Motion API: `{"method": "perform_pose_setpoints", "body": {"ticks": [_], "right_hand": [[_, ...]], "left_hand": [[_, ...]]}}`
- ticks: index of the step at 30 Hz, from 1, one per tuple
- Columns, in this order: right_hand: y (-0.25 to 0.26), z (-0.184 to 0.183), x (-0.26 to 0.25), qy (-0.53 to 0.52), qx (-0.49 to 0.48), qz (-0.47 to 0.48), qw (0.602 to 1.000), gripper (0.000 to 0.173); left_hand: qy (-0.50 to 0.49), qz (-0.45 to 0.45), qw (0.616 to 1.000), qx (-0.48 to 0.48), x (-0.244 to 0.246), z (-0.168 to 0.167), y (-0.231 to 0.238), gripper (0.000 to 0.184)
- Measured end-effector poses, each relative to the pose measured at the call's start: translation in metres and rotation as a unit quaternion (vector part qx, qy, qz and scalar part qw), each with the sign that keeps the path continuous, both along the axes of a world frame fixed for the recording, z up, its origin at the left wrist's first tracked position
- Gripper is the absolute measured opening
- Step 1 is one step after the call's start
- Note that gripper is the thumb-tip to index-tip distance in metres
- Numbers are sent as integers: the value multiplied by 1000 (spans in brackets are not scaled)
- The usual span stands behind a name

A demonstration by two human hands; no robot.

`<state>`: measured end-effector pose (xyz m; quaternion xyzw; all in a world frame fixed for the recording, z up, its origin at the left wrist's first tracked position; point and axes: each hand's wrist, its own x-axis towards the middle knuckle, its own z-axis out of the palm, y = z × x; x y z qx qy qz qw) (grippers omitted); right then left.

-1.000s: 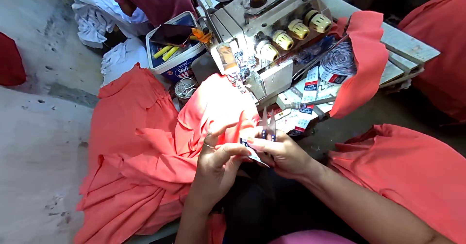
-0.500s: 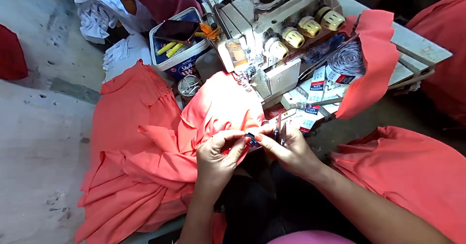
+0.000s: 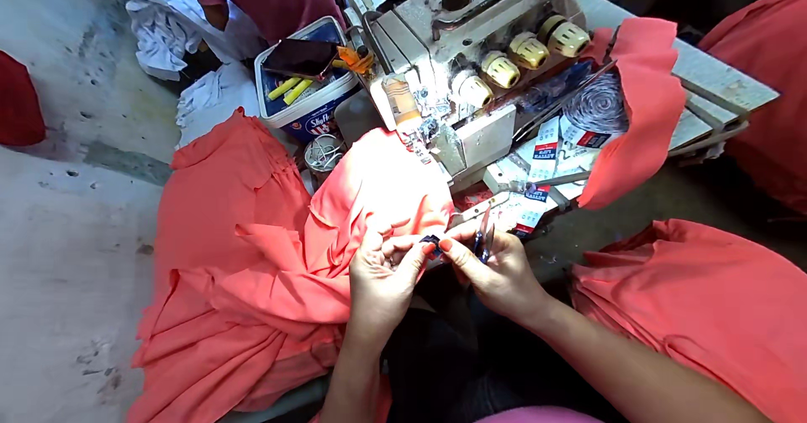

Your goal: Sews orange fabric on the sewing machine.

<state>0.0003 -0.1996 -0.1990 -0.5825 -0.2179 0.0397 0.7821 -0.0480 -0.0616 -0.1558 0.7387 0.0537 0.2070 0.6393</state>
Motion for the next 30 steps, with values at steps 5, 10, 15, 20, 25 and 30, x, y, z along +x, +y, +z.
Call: {"method": "perform_pose_setpoints", "body": {"ticks": [5, 10, 15, 20, 25, 30], "right_hand": [[4, -22, 26, -121, -50, -125, 984, 11], [7, -30, 50, -127, -125, -142, 974, 15], [-2, -26, 46, -81, -154, -89, 981, 25], [7, -29, 44, -140, -99, -79, 982, 13], [-11, -26, 36, -183, -187, -88, 961, 12], [-8, -17, 33, -193, -203, -101, 955, 22]], "left_hand": [[14, -7, 996, 90, 17, 19, 20, 27], [107, -4, 983, 147, 52, 28, 42, 30], [132, -21, 985, 107, 64, 22, 50, 28], [138, -44, 986, 80, 63, 27, 51, 25], [163, -71, 982, 67, 71, 43, 46, 23], [155, -92, 960, 215, 94, 43, 40, 23]]}}
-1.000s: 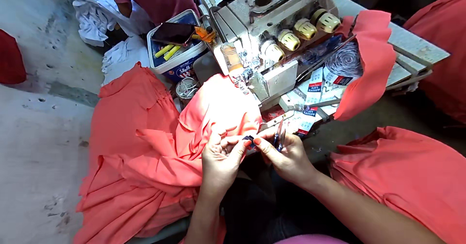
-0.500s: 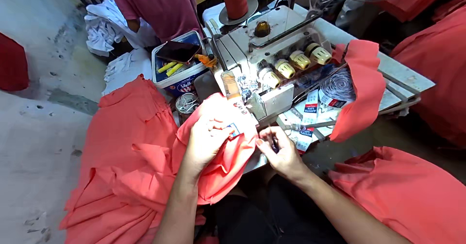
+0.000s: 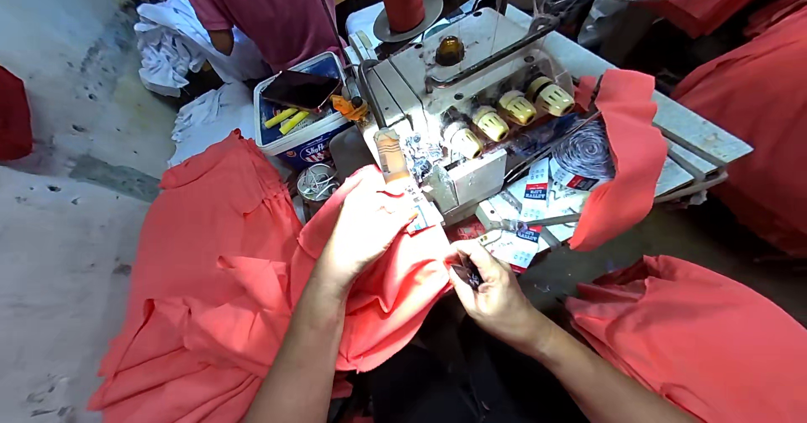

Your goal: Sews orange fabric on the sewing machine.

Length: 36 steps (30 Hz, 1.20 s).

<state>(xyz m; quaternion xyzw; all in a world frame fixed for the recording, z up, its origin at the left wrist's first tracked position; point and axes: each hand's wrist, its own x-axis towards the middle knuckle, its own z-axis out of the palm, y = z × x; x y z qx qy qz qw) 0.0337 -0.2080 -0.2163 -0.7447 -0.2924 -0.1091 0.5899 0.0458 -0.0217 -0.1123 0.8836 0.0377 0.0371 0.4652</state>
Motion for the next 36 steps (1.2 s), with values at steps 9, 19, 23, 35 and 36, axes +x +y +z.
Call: {"method": "perform_pose_setpoints", "body": {"ticks": [9, 19, 23, 35, 36], "right_hand": [[-2, 19, 6, 49, -125, 31, 991, 49], [-1, 19, 6, 52, -138, 26, 989, 51], [0, 15, 6, 39, -130, 19, 991, 51], [0, 18, 6, 30, -133, 18, 991, 50], [-1, 18, 7, 30, -136, 21, 990, 50]], "left_hand": [[31, 19, 996, 76, 5, 1, -3, 31], [-23, 56, 993, 103, -2, -3, -10, 37], [-9, 79, 990, 119, -3, 0, -15, 39], [-28, 67, 991, 108, 0, -4, -13, 30], [-31, 66, 992, 99, -1, -4, -13, 31]]}}
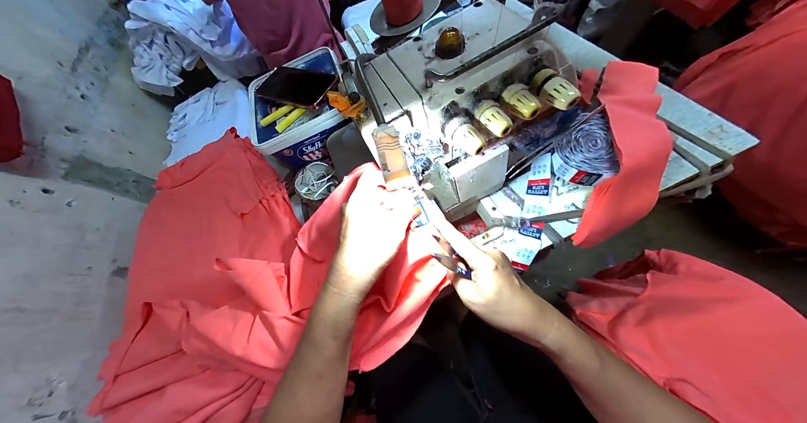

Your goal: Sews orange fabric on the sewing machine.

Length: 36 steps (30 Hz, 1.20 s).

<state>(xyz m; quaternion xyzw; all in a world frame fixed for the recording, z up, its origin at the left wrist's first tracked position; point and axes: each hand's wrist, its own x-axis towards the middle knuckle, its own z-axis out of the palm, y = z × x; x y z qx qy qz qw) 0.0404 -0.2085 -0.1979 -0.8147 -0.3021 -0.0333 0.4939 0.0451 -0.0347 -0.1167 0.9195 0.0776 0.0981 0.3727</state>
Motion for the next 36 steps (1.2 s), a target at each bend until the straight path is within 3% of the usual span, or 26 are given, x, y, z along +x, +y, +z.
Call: {"method": "perform_pose_setpoints", "body": {"ticks": [2, 5, 7, 11, 22, 33, 36], "right_hand": [[0, 0, 0, 0, 1, 3, 1000, 52], [0, -1, 1, -1, 3, 0, 1000, 53], [0, -1, 1, 6, 7, 0, 1000, 51], [-1, -3, 3, 22, 14, 7, 1000, 50], [4, -13, -4, 52, 109, -22, 992, 51], [5, -15, -4, 68, 123, -27, 990, 48], [4, -12, -6, 69, 146, -12, 987, 46]], "left_hand": [[-19, 0, 1000, 6, -1, -5, -2, 31], [-109, -47, 982, 148, -10, -18, -4, 9], [-173, -97, 947, 251, -20, -28, -5, 16], [-209, -131, 914, 322, -33, -40, -4, 23], [-233, -117, 895, 361, -27, -40, -5, 18], [-224, -108, 904, 347, -24, -38, -5, 19], [-183, -116, 916, 337, -26, -35, -9, 22]]}}
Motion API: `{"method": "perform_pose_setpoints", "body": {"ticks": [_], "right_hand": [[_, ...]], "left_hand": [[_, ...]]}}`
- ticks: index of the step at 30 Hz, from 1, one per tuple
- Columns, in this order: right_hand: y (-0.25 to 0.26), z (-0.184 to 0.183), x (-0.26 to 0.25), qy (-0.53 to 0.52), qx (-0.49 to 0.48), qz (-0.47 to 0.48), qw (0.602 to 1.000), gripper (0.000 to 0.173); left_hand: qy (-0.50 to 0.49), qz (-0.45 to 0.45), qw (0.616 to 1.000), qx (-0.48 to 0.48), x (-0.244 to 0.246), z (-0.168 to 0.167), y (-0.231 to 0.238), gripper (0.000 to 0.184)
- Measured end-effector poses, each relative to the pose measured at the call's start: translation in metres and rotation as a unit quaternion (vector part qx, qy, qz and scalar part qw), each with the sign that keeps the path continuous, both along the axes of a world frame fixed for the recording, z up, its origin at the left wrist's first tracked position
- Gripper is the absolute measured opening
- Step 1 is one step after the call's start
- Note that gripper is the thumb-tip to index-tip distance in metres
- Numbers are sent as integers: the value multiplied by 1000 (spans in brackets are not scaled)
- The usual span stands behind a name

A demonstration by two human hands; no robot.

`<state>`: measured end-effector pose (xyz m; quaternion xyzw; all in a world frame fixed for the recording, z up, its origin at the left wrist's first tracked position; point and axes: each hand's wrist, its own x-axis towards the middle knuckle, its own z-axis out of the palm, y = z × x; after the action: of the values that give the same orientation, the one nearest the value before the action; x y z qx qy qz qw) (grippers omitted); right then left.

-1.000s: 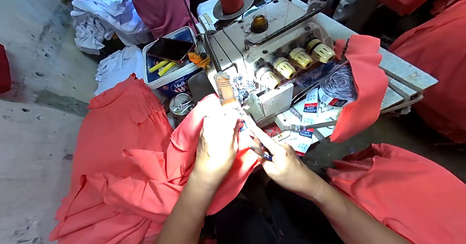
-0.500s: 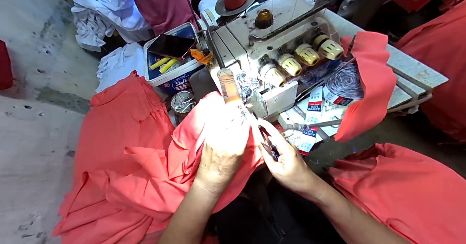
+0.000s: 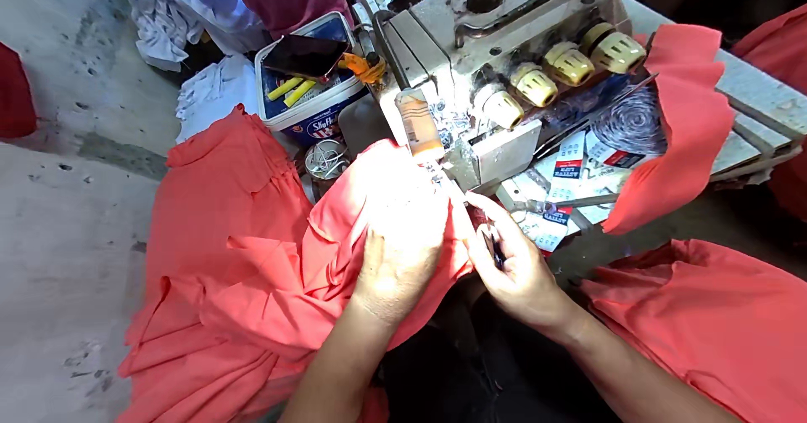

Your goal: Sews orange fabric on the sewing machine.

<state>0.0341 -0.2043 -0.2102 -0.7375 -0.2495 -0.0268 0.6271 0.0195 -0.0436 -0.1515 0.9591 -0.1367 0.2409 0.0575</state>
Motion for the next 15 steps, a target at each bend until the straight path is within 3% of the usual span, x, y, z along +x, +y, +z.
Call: {"method": "perform_pose_setpoints", "body": {"ticks": [15], "right_hand": [[13, 5, 17, 28, 47, -13, 998, 44]], "left_hand": [[59, 23, 998, -4, -9, -7, -6, 41]]}}
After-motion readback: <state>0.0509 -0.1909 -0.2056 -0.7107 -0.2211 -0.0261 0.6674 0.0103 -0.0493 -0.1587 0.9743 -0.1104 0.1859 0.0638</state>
